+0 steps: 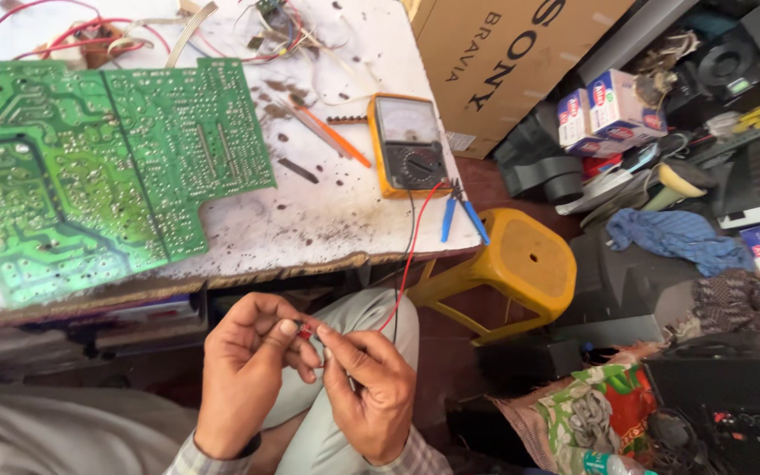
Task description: The person tests a small electronic component with a multimeter, then uses a soldering iron to work on a green circuit board. They inspect the board with a magnifying glass and handle various tools and components on a cluttered workbench.
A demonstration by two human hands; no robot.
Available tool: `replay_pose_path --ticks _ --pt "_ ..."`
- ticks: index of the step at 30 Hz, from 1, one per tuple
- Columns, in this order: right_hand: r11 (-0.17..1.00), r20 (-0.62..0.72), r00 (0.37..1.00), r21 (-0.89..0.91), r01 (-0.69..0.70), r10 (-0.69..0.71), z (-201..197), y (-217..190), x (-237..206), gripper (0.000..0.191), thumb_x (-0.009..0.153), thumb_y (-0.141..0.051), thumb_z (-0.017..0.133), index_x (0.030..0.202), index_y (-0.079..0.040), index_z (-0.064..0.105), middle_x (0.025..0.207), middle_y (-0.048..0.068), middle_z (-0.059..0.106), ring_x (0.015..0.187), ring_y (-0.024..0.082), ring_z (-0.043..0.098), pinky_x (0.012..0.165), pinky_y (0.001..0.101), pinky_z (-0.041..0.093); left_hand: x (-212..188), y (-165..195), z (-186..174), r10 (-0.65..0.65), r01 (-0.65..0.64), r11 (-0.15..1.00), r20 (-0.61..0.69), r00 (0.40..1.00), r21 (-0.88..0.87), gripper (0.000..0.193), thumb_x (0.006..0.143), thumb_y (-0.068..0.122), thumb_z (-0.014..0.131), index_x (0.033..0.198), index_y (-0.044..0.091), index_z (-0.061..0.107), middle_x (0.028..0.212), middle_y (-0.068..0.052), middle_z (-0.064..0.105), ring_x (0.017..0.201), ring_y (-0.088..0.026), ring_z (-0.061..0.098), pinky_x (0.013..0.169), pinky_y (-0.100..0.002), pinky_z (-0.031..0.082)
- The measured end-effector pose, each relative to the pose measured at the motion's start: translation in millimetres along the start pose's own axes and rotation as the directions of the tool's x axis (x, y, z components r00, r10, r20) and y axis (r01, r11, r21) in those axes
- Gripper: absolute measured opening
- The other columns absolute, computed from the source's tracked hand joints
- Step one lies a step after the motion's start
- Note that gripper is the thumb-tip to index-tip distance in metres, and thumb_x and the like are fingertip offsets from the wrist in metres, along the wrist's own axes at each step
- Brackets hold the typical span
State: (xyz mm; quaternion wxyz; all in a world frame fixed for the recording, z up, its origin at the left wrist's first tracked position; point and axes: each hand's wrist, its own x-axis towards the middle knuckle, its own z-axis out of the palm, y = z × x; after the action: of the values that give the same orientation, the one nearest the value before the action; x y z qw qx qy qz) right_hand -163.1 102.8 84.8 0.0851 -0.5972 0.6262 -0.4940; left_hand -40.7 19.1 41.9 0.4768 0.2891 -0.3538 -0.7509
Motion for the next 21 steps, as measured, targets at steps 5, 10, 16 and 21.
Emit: replay_pose_path --ticks 5,10,16,21 --pt "0.998 0.006 0.999 0.015 -0.053 0.053 -3 1 -4 0.035 0.087 0.007 0.072 0.119 -0.006 0.077 0.090 0.008 0.072 0.067 0.011 0.066 0.058 0.0238 0.052 -3 -1 0 0.009 -0.007 0.999 0.024 1.000 -0.050 0.007 0.098 -0.006 0.052 0.102 -0.004 0.058 0.089 -0.018 0.074 0.062 -0.017 0.069 0.052 -0.031 0.060" --pt "0.999 0.000 0.999 0.010 0.051 -0.051 3 -3 -9 0.036 0.090 0.007 0.069 0.122 -0.006 0.074 0.096 0.008 0.072 0.079 0.011 0.069 0.068 0.0239 0.056 -6 -3 -7 -0.008 0.012 0.995 0.042 0.999 -0.102 0.007 0.099 -0.007 0.052 0.103 -0.004 0.056 0.089 -0.017 0.072 0.062 -0.018 0.070 0.051 -0.031 0.059" --pt "1.000 0.005 1.000 0.002 0.021 -0.021 9 -4 -10 0.036 0.090 0.008 0.070 0.122 -0.006 0.074 0.094 0.007 0.071 0.075 0.010 0.068 0.065 0.0231 0.055 -7 -4 -11 0.003 0.003 0.995 0.060 0.998 -0.103 0.007 0.100 -0.007 0.051 0.104 -0.003 0.055 0.086 -0.015 0.070 0.064 -0.018 0.070 0.052 -0.031 0.060" --pt "1.000 0.027 1.000 -0.008 0.011 -0.011 9 -5 -10 0.035 0.091 0.007 0.069 0.123 -0.006 0.074 0.092 0.007 0.069 0.073 0.009 0.067 0.064 0.0230 0.054 -6 -6 -12 -0.009 0.012 0.995 0.040 0.999 -0.096 0.006 0.100 -0.007 0.051 0.103 -0.004 0.055 0.089 -0.016 0.071 0.064 -0.018 0.070 0.052 -0.031 0.060"
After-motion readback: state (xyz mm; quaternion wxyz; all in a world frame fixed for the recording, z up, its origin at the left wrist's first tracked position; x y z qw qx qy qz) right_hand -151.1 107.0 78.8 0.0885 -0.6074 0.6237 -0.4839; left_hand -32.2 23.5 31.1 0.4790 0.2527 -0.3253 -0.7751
